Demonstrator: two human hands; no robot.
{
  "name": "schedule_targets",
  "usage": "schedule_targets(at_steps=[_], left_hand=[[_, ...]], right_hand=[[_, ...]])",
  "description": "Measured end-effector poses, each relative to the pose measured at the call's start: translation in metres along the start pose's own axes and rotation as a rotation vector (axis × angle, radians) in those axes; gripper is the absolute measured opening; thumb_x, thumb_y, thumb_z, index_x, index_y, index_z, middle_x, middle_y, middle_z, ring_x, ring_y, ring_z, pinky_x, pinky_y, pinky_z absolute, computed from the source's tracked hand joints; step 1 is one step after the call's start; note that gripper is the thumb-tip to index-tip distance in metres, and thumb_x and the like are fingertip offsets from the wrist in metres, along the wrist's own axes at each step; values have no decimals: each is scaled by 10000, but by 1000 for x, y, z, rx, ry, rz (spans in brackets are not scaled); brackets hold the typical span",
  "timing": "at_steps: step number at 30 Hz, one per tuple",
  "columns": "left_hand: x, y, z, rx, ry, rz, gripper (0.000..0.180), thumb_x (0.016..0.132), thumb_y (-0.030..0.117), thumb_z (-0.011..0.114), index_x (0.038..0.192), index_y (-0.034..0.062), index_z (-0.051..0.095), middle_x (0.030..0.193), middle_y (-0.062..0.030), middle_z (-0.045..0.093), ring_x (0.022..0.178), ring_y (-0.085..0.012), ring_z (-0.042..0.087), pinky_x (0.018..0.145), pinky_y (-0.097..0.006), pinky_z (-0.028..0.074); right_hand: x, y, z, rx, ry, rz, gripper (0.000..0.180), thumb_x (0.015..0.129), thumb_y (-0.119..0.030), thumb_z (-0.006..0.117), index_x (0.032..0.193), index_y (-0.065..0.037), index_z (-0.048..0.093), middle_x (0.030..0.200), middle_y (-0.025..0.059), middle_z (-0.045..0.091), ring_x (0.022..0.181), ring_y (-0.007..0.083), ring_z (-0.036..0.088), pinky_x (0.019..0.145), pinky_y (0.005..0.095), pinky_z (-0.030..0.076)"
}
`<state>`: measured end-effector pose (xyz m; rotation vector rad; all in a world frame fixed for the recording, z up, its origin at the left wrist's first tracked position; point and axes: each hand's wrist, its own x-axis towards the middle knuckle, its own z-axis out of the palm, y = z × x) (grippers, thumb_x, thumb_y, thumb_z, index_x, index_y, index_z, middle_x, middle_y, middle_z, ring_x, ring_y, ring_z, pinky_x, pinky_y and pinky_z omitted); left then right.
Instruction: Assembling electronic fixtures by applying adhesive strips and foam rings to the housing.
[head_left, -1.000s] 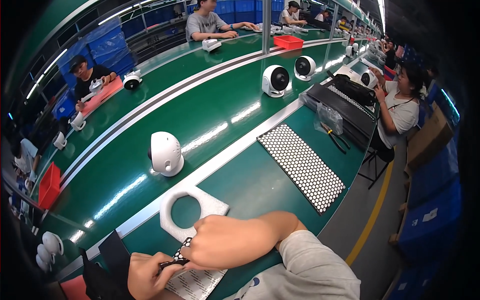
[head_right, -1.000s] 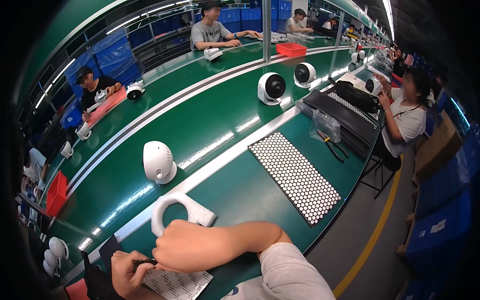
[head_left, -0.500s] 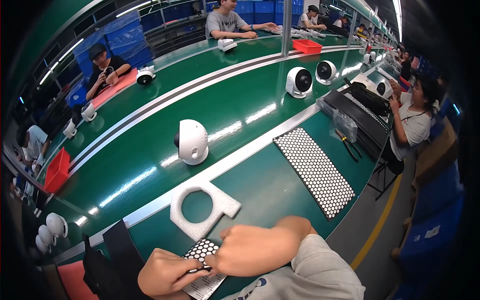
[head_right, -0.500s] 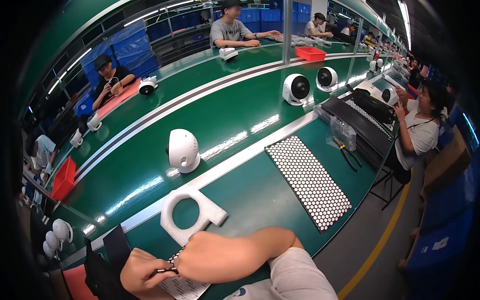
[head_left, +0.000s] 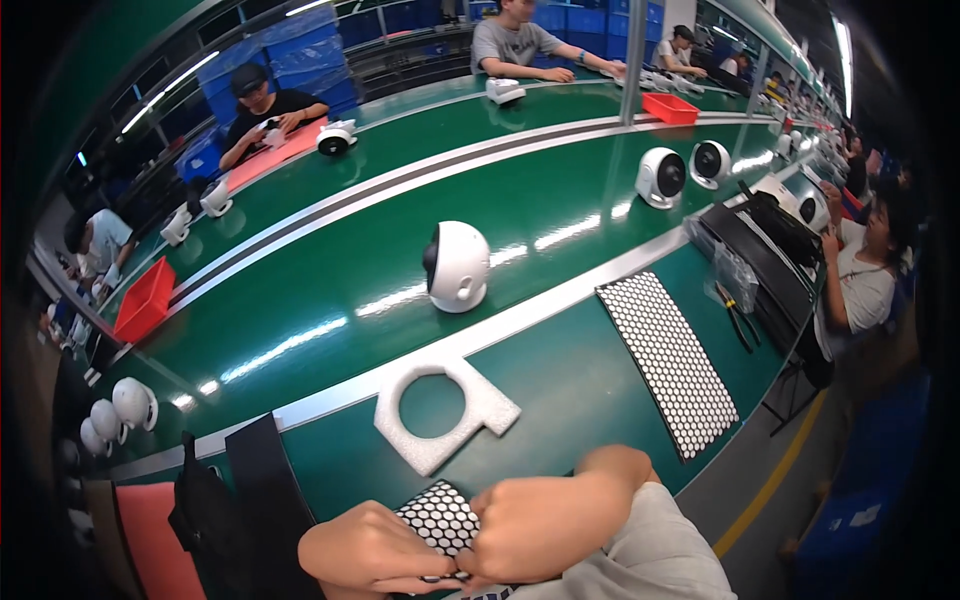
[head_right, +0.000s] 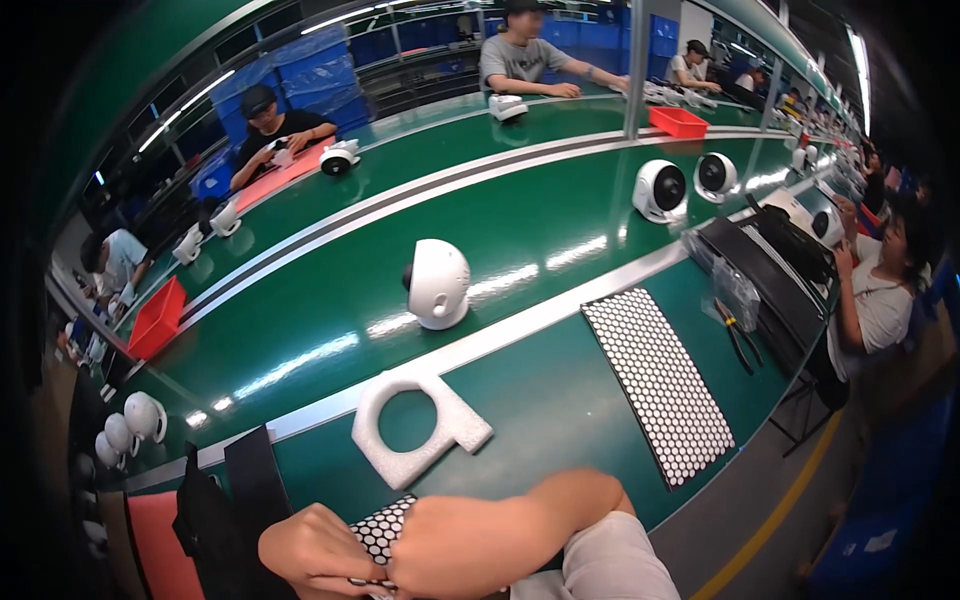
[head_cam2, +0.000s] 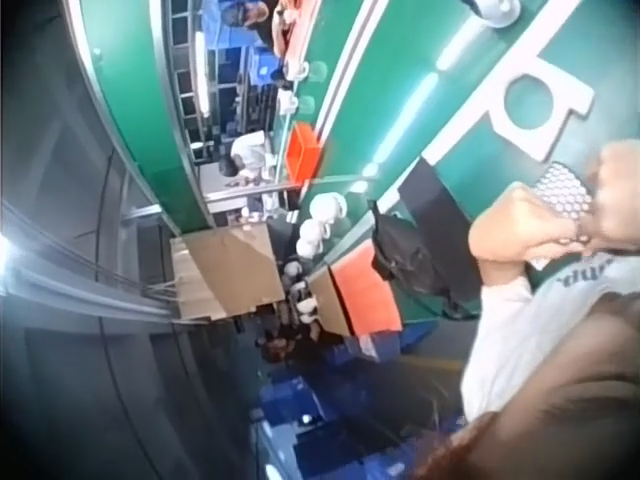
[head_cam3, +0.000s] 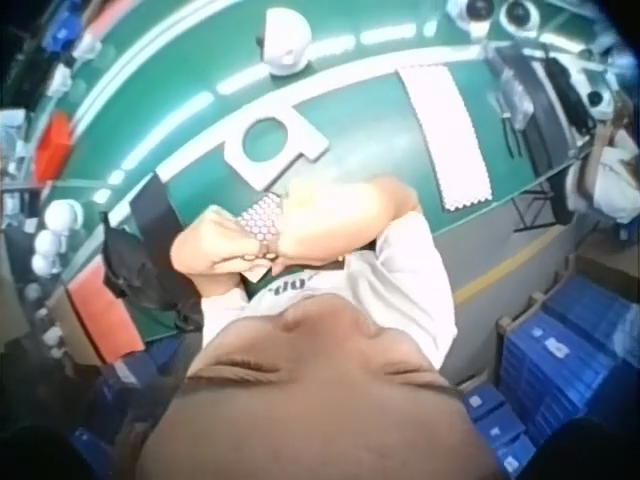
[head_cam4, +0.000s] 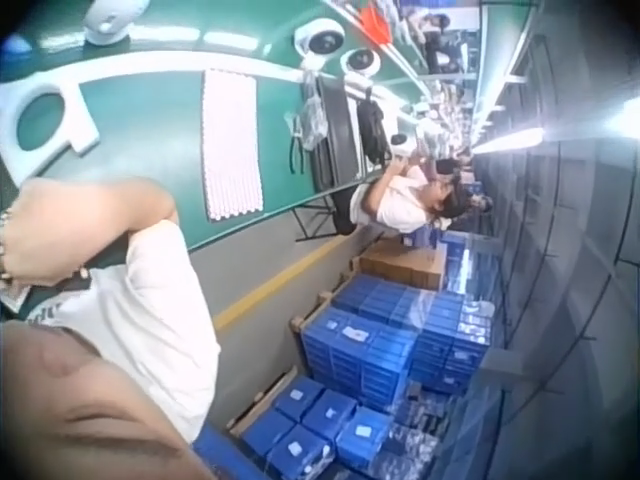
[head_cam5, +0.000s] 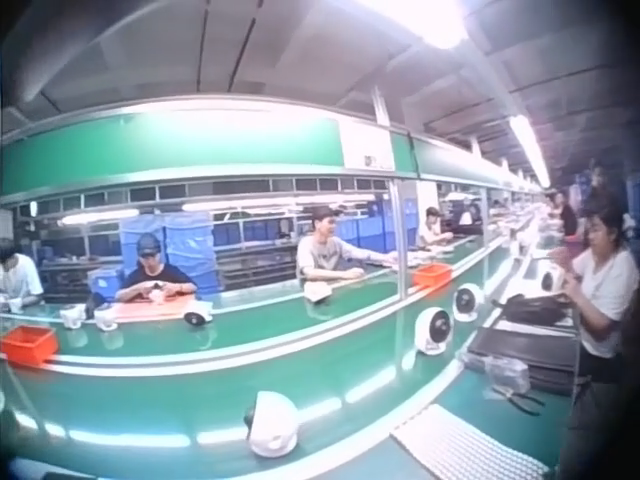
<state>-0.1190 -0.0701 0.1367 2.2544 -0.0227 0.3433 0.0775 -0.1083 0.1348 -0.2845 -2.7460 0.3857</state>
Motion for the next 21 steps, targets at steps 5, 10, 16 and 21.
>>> schedule_targets(at_steps=[5, 10, 16, 21], left_hand=[[4, 5, -1, -57, -66, 91, 143, 764, 161, 594, 700, 42, 544, 560, -79, 494, 471, -233, 501, 414, -302, 377], [-3, 8, -2, -3, -13, 74, 133, 761, 166, 594, 718, 46, 554, 555, -73, 487, 464, -223, 494, 412, -302, 371], [-5, 8, 1, -4, -39, 71, 113, 757, 163, 591, 762, 51, 574, 607, -62, 533, 521, -217, 532, 436, -288, 402], [-9, 7, 0, 48, -14, 69, 119, 751, 160, 594, 763, 43, 572, 606, -67, 531, 510, -225, 527, 430, -296, 399]], right_hand=[[2, -14, -18, -3, -106, -16, 208, 737, -225, 503, 599, -70, 510, 487, 63, 467, 451, 194, 509, 415, 311, 394], [6, -15, -15, -89, -34, -28, 147, 669, -200, 514, 585, -80, 504, 485, 47, 477, 475, 191, 519, 492, 290, 401], [3, -13, -6, -46, 13, -58, 108, 643, -175, 507, 599, -76, 497, 483, 44, 477, 478, 180, 515, 495, 273, 389], [4, -14, -6, -130, -65, -19, 126, 660, -185, 513, 614, -68, 498, 491, 62, 477, 475, 194, 504, 481, 281, 382]])
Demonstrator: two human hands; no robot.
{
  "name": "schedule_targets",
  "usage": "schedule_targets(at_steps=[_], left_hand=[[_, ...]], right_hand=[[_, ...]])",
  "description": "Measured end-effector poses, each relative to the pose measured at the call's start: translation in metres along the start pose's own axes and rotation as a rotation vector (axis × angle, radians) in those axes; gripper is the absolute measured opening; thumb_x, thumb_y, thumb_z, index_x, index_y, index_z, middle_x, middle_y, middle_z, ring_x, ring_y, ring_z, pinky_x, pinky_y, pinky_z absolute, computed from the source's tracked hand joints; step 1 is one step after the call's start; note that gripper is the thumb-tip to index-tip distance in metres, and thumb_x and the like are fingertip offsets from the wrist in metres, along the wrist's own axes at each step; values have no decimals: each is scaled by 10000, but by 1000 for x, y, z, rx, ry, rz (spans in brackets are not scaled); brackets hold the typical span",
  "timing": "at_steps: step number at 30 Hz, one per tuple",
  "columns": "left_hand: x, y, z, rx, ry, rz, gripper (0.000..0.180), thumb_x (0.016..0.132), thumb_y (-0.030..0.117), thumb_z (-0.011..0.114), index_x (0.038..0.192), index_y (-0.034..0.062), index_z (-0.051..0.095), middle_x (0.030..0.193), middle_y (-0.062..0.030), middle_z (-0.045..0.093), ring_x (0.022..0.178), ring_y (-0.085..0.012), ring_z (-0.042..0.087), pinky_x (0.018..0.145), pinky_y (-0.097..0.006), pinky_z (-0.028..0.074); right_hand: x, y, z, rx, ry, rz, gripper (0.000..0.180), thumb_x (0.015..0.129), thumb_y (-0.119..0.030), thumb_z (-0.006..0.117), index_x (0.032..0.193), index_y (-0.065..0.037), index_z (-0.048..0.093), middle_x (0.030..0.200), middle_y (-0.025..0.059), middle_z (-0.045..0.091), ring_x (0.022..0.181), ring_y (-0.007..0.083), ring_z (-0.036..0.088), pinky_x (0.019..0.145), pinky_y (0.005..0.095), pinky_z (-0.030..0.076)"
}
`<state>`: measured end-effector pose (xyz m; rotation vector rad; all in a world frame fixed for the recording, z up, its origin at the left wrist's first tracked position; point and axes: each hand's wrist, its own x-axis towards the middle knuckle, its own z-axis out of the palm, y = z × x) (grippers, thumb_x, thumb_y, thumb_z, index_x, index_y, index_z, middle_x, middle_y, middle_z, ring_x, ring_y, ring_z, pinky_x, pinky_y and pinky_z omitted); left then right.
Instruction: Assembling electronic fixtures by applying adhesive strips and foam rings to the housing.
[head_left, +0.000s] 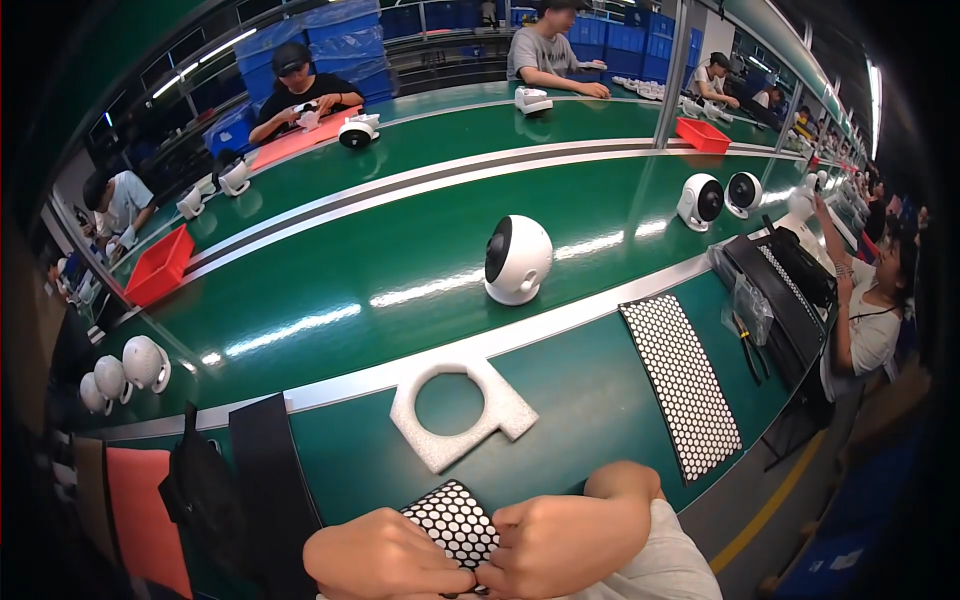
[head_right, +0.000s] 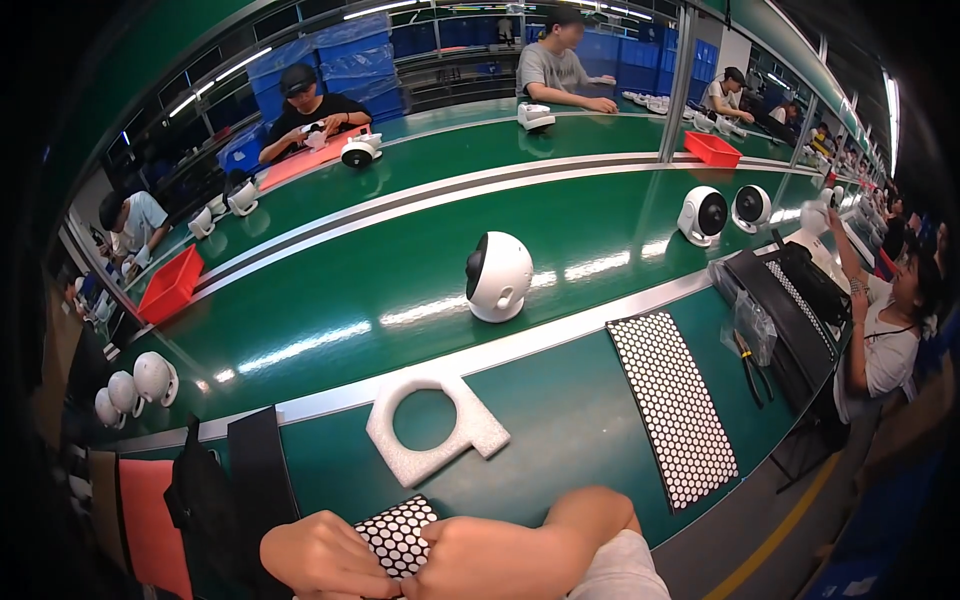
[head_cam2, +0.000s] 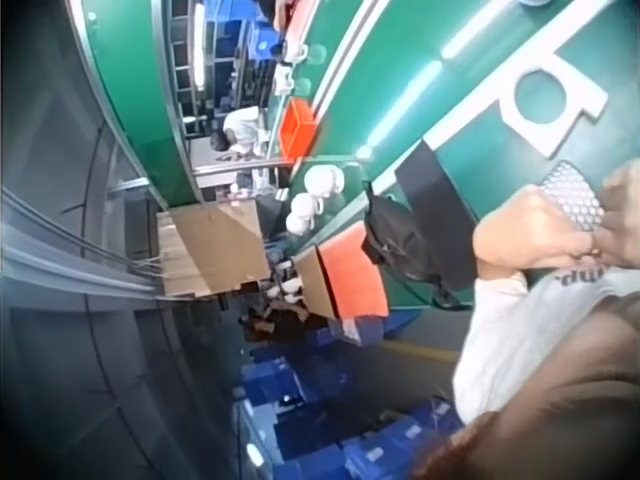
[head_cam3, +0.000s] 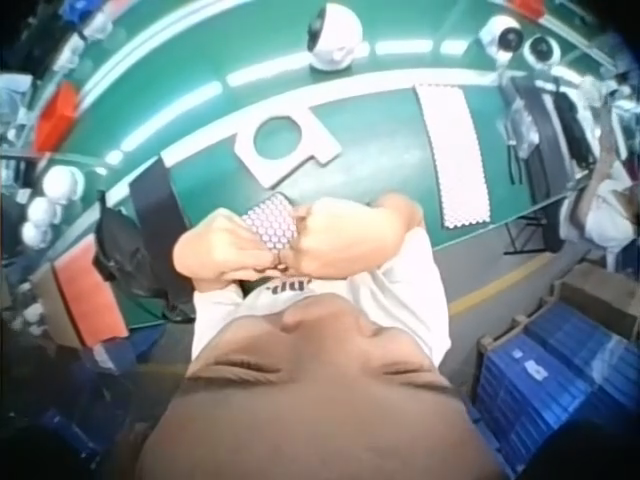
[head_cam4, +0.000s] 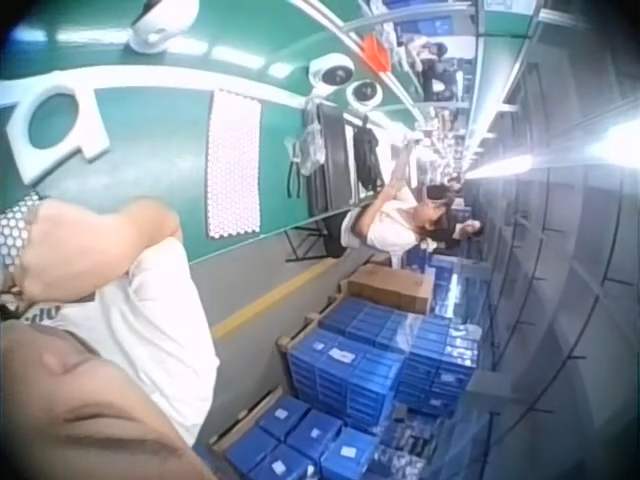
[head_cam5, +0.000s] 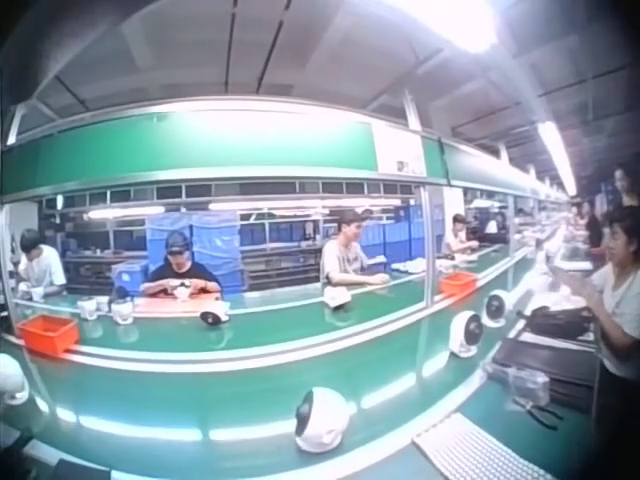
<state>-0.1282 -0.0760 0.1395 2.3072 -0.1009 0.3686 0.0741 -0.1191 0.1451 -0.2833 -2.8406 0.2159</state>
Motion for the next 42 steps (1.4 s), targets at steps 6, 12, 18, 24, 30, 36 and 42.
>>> schedule_targets(at_steps=[6, 12, 18, 24, 30, 36, 42], left_hand=[[-6, -2, 5, 73, 80, -60, 117, 697, 119, 615, 731, 23, 560, 616, -85, 537, 518, -232, 542, 443, -299, 417], [-2, -2, -2, 97, 86, -69, 118, 691, 122, 618, 730, 28, 559, 596, -82, 525, 504, -234, 530, 440, -305, 410], [-3, 2, -7, 151, 92, -117, 128, 669, 124, 619, 719, 24, 557, 599, -92, 522, 497, -242, 524, 435, -306, 395], [4, 4, -9, 143, 149, -170, 115, 645, 73, 613, 735, 14, 574, 589, -100, 527, 484, -253, 525, 444, -309, 401], [7, 7, -10, 142, 165, -219, 104, 649, 65, 620, 733, 19, 579, 577, -91, 520, 475, -244, 521, 444, -305, 397], [9, 8, -9, 222, 203, -260, 120, 653, 78, 637, 740, 20, 577, 585, -99, 519, 492, -249, 524, 452, -307, 400], [10, 8, -10, 240, 206, -303, 108, 660, 66, 630, 744, 21, 579, 595, -114, 525, 497, -260, 523, 459, -314, 404]], right_hand=[[-1, 8, 15, 38, 76, 37, 246, 729, -211, 526, 562, -63, 421, 435, 22, 416, 393, 165, 426, 517, 234, 387], [1, 8, 12, 33, 110, 109, 254, 744, -207, 518, 564, -61, 414, 431, 18, 418, 387, 169, 417, 530, 234, 382], [5, 13, 18, 54, 187, 106, 312, 771, -234, 517, 544, -58, 397, 379, 19, 362, 363, 184, 382, 492, 259, 343], [3, 15, 17, -31, 224, 148, 293, 754, -227, 531, 560, -44, 409, 387, 19, 365, 364, 185, 394, 492, 254, 370], [0, 14, 14, -51, 216, 164, 226, 699, -178, 542, 571, -42, 415, 402, 28, 389, 366, 187, 423, 503, 258, 386], [-2, 18, 18, -46, 244, 188, 170, 622, -147, 548, 578, -37, 426, 407, 42, 407, 375, 191, 451, 512, 254, 394], [-2, 19, 16, -55, 243, 213, 166, 621, -138, 549, 577, -31, 429, 401, 47, 405, 366, 196, 441, 521, 255, 394]])
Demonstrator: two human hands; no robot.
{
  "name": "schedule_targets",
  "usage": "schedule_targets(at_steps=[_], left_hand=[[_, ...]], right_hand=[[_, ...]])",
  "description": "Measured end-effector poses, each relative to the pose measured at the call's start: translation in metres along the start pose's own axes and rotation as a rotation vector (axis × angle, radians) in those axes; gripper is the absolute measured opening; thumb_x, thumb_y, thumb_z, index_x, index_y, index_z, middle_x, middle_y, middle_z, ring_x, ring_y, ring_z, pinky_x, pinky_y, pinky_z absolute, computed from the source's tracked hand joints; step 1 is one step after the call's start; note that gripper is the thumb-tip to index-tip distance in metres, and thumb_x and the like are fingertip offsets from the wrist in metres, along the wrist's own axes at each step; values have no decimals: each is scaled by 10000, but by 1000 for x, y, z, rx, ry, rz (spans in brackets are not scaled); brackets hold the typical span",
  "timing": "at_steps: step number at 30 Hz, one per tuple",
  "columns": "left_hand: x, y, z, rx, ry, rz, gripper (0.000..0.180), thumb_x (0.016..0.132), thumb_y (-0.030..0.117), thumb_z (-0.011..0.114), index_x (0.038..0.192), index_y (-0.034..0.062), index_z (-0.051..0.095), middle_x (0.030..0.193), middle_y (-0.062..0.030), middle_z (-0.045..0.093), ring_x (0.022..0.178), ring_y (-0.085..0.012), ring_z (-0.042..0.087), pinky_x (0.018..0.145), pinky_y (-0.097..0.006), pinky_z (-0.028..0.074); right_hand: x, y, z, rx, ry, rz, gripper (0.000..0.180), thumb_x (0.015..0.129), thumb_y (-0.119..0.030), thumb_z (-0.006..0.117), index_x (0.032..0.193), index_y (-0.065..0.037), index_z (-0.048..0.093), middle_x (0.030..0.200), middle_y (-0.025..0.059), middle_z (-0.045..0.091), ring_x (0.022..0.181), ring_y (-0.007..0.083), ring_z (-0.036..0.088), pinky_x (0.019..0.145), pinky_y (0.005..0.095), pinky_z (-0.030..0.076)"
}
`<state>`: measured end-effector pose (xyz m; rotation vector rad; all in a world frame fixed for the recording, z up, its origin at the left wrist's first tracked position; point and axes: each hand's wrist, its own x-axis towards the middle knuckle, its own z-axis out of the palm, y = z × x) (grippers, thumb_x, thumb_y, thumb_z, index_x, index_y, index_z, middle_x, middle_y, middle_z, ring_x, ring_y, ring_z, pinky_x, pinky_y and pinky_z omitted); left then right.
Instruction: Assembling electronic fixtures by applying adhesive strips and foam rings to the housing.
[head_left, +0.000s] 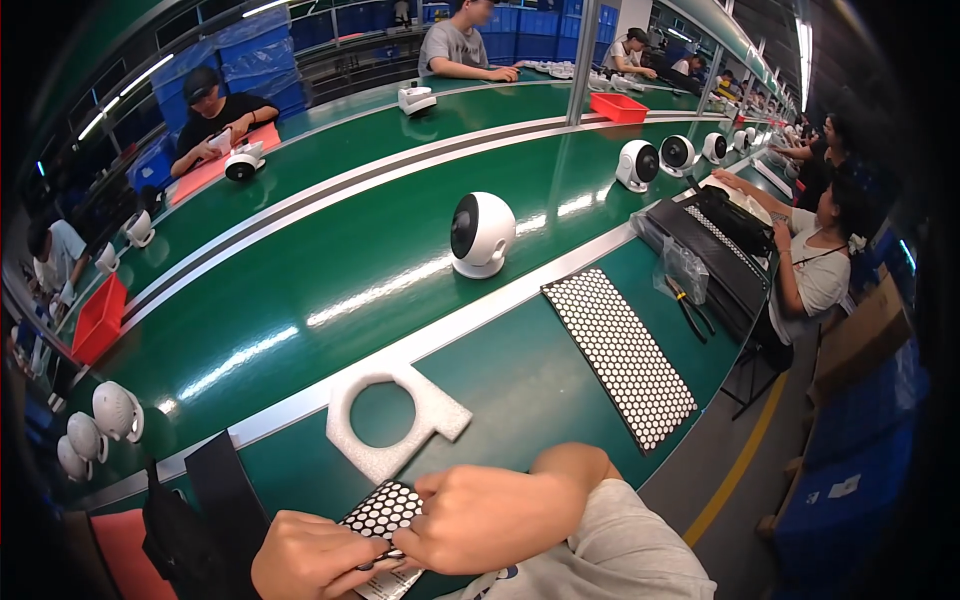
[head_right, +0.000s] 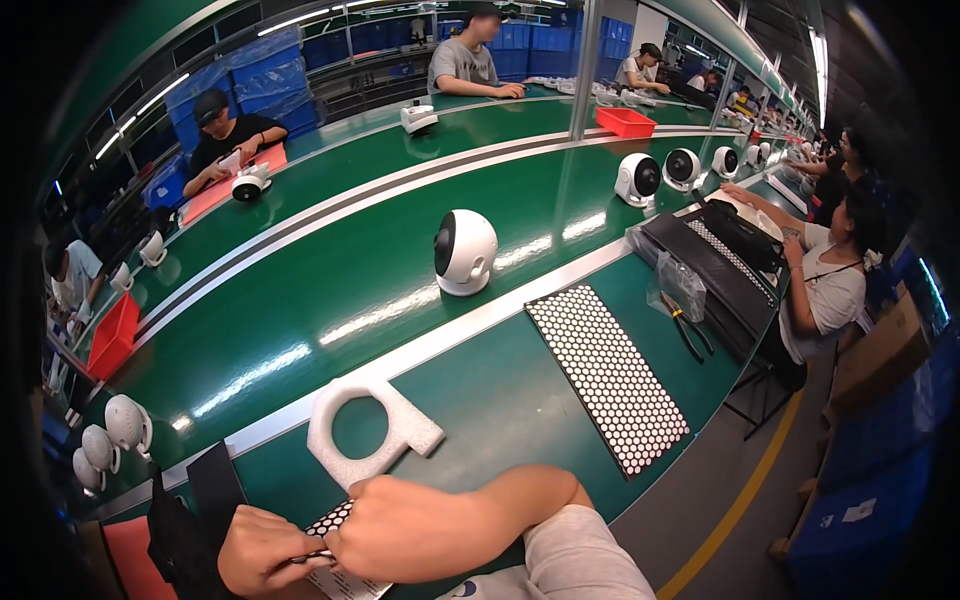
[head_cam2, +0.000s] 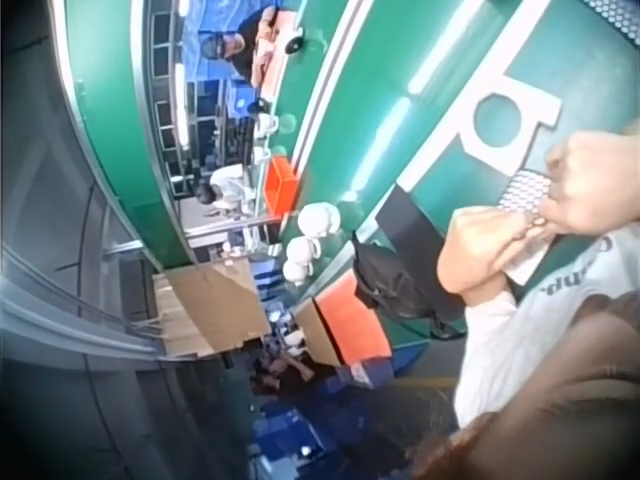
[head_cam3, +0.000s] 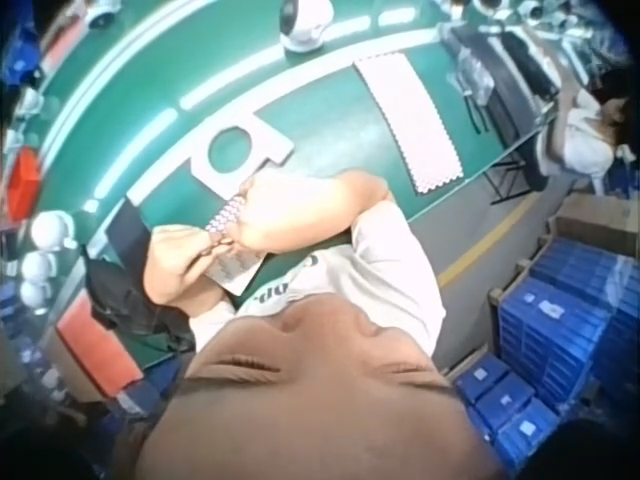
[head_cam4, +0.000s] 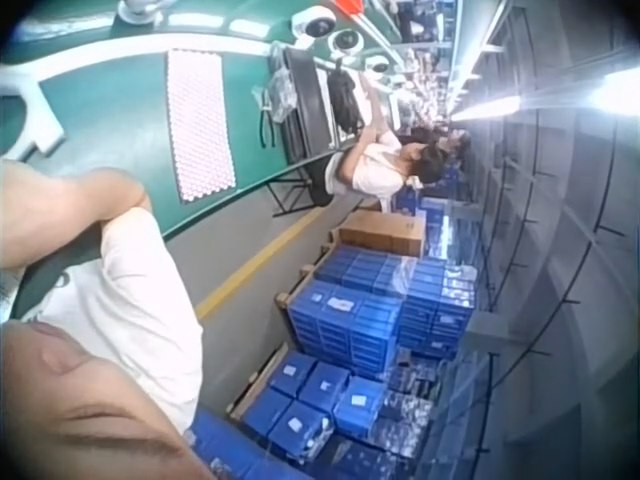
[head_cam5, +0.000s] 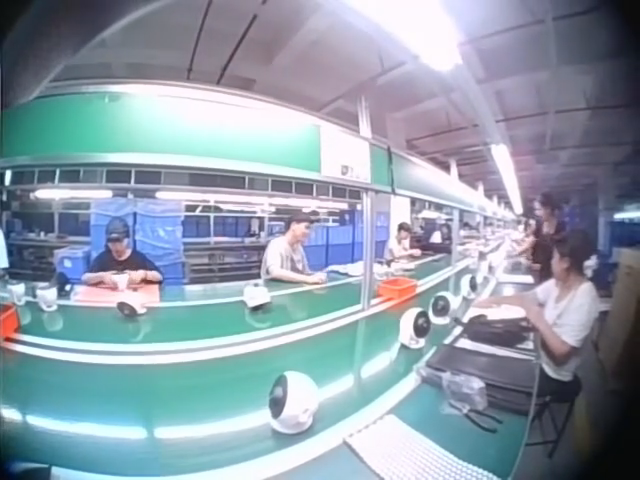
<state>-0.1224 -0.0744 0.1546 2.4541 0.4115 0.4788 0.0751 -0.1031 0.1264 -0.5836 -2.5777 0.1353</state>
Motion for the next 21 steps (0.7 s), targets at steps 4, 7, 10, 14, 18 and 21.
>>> schedule_targets(at_steps=[4, 7, 10, 14, 18, 21], left_hand=[[1, 1, 1, -17, 14, -22, 105, 662, 58, 625, 748, 20, 578, 602, -116, 529, 495, -266, 519, 461, -318, 403], [2, 1, 1, -25, 27, -31, 109, 657, 45, 620, 751, 14, 575, 609, -117, 530, 497, -268, 519, 458, -317, 401], [3, 1, -1, 2, 16, -14, 119, 651, 34, 615, 760, 10, 574, 615, -115, 535, 504, -266, 523, 459, -312, 401], [3, 0, 2, 21, 17, -50, 126, 655, 28, 608, 775, 9, 573, 626, -118, 544, 526, -263, 540, 478, -306, 414], [5, 2, 3, 68, 63, -148, 115, 676, 24, 600, 787, 9, 575, 632, -122, 547, 542, -263, 551, 495, -302, 424], [7, 3, 4, 89, 80, -170, 105, 687, 22, 599, 788, 6, 575, 618, -124, 534, 528, -264, 541, 489, -299, 416]], right_hand=[[0, 2, -1, -4, 9, -4, 167, 625, -136, 550, 576, -29, 431, 400, 54, 405, 364, 200, 438, 525, 254, 393], [-1, 2, -1, -9, -8, -2, 168, 630, -135, 550, 579, -25, 434, 399, 60, 406, 365, 202, 437, 525, 253, 393], [-1, 3, -1, -11, -11, 4, 168, 635, -134, 548, 576, -23, 436, 400, 60, 410, 365, 202, 437, 524, 254, 393], [-2, 5, -1, -39, -3, 27, 192, 658, -158, 552, 574, -23, 445, 403, 56, 419, 370, 195, 443, 516, 256, 387], [-1, 6, 2, -101, -4, 86, 196, 671, -181, 555, 589, -24, 471, 419, 51, 445, 390, 182, 459, 531, 249, 379], [-1, 7, 1, -133, -30, 128, 184, 680, -182, 552, 601, -29, 487, 438, 48, 464, 406, 174, 471, 553, 245, 373]])
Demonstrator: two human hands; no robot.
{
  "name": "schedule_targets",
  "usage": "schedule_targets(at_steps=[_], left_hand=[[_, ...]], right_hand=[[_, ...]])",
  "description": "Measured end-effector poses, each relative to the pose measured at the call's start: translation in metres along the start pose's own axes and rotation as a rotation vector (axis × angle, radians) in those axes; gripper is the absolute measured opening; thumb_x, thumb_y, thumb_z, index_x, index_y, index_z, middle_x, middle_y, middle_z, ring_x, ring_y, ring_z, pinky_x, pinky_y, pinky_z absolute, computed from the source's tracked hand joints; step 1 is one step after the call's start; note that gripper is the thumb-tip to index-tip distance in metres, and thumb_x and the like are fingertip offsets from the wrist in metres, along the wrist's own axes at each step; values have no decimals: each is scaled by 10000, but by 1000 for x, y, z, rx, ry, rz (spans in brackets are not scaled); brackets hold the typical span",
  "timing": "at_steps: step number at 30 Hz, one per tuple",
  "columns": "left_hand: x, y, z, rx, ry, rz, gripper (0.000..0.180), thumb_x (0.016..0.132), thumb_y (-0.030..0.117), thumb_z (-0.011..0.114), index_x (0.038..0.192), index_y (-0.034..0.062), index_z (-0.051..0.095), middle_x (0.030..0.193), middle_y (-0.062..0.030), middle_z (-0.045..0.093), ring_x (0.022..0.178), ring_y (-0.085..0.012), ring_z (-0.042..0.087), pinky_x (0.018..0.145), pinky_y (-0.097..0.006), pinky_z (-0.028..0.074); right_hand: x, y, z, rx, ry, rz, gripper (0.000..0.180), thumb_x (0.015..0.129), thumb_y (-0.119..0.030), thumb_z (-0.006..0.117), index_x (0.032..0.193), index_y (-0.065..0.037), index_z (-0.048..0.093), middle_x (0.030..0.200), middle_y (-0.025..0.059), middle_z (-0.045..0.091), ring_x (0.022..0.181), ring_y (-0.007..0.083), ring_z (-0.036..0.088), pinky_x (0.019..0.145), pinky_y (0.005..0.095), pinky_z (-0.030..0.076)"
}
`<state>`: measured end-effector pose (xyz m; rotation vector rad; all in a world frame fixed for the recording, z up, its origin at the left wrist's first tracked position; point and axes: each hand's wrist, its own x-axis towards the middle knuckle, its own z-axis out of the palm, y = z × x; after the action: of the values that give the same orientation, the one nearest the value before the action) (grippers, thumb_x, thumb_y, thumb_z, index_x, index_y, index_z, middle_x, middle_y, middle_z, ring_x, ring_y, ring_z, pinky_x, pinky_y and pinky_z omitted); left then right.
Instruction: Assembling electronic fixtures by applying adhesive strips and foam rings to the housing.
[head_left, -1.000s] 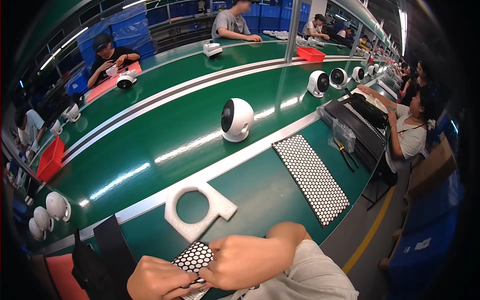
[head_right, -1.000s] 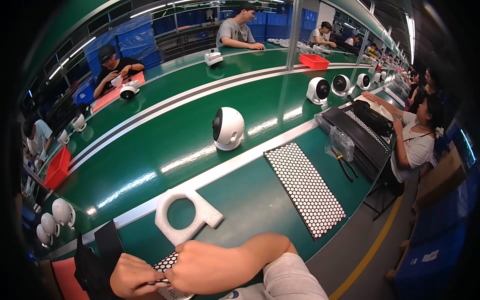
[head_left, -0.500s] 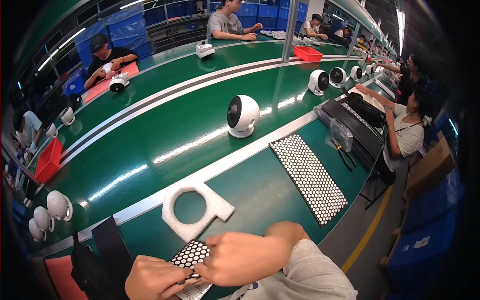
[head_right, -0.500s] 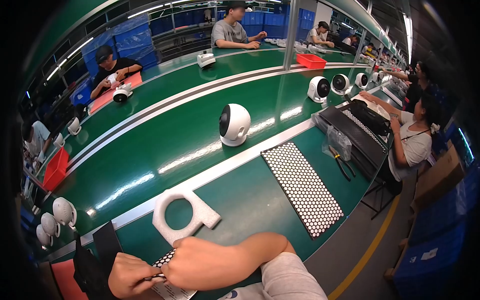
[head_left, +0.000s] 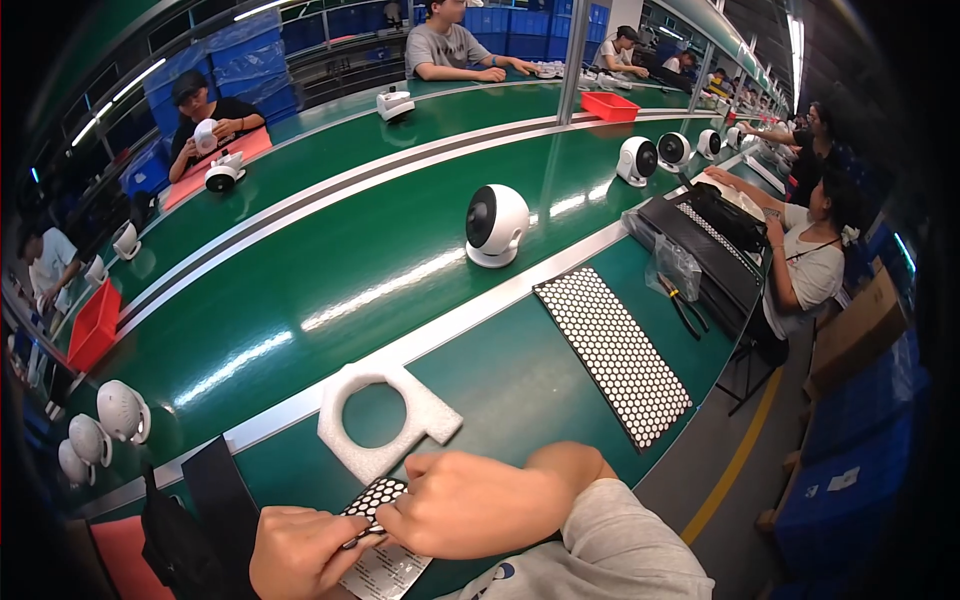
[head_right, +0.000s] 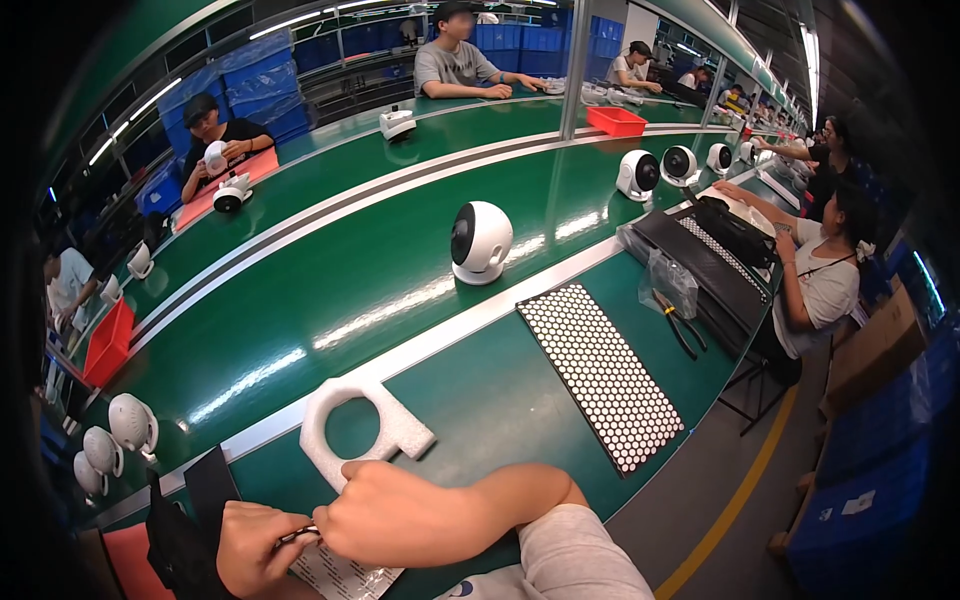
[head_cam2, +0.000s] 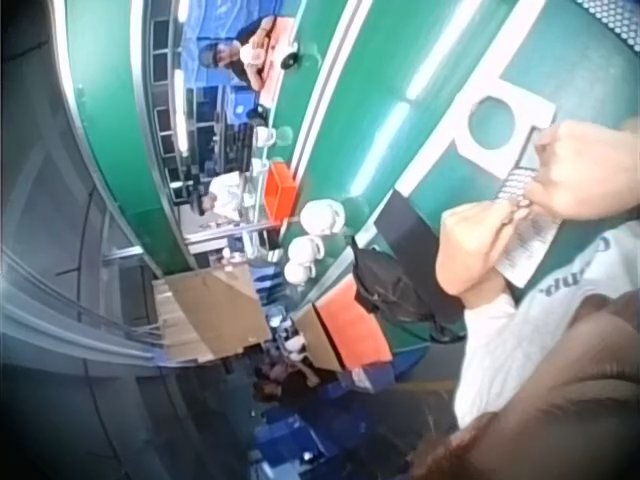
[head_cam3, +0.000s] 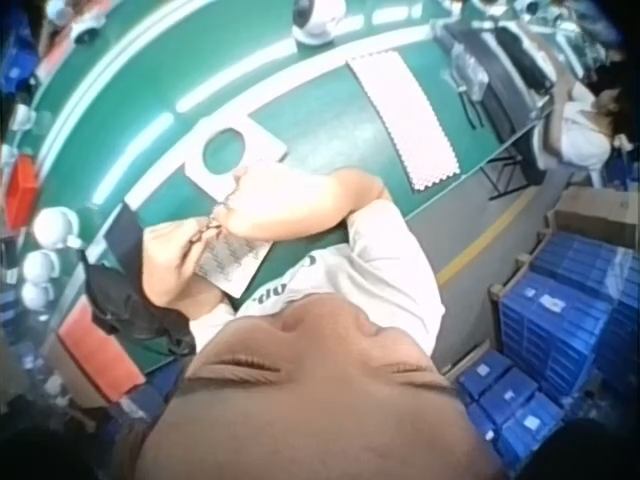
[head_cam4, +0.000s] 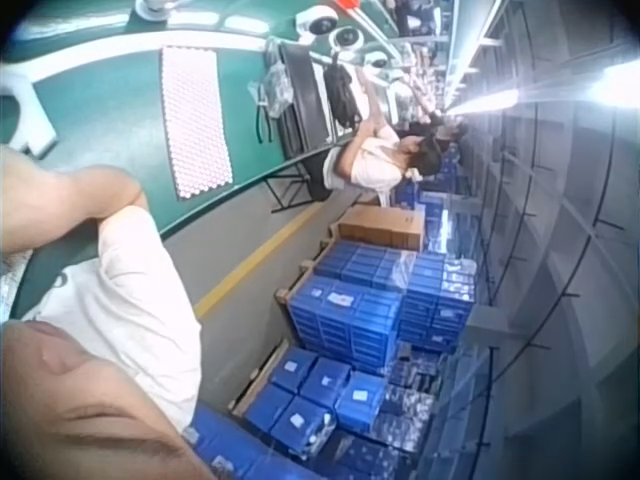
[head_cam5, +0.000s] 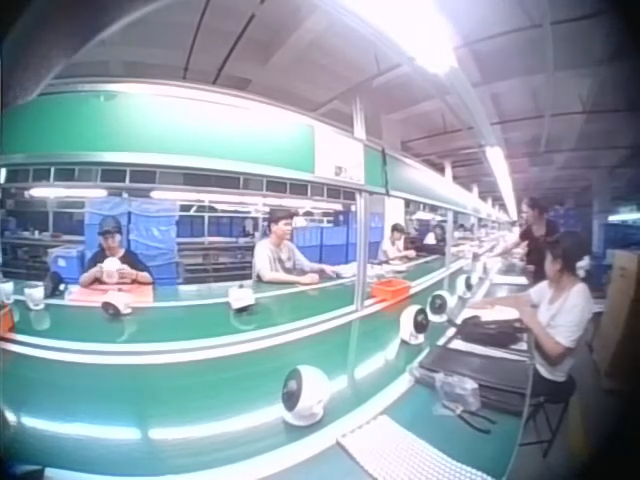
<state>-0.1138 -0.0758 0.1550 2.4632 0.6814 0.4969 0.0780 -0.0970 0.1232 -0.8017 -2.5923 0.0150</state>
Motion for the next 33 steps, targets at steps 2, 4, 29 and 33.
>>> schedule_targets(at_steps=[2, 4, 29, 33], left_hand=[[2, 3, 1, 11, 10, -14, 101, 692, 20, 599, 788, 4, 576, 611, -124, 528, 521, -264, 536, 486, -298, 412], [4, 9, 1, 31, 87, -12, 88, 697, 7, 594, 782, -4, 575, 585, -123, 510, 498, -258, 520, 469, -301, 396], [-16, -30, 24, 169, 129, 56, 177, 709, 235, 613, 731, 98, 503, 493, -33, 488, 447, -215, 511, 380, -308, 375], [-3, -32, 22, 204, 128, -57, 155, 668, 193, 633, 670, 75, 533, 497, -84, 505, 447, -248, 523, 405, -339, 396]], right_hand=[[0, 0, -2, -10, -3, 15, 136, 648, -150, 548, 585, -37, 506, 460, 55, 479, 419, 177, 494, 544, 262, 381], [1, 0, -4, -16, -4, 16, 88, 615, -118, 544, 569, -46, 526, 483, 62, 495, 432, 180, 517, 536, 279, 389], [17, -6, 1, 20, -173, 162, 239, 688, -242, 626, 640, -43, 503, 484, 69, 503, 466, 238, 531, 544, 311, 441], [13, 9, 10, -4, -187, 179, 233, 744, -242, 569, 664, -55, 455, 519, 53, 490, 521, 208, 541, 580, 309, 440]])
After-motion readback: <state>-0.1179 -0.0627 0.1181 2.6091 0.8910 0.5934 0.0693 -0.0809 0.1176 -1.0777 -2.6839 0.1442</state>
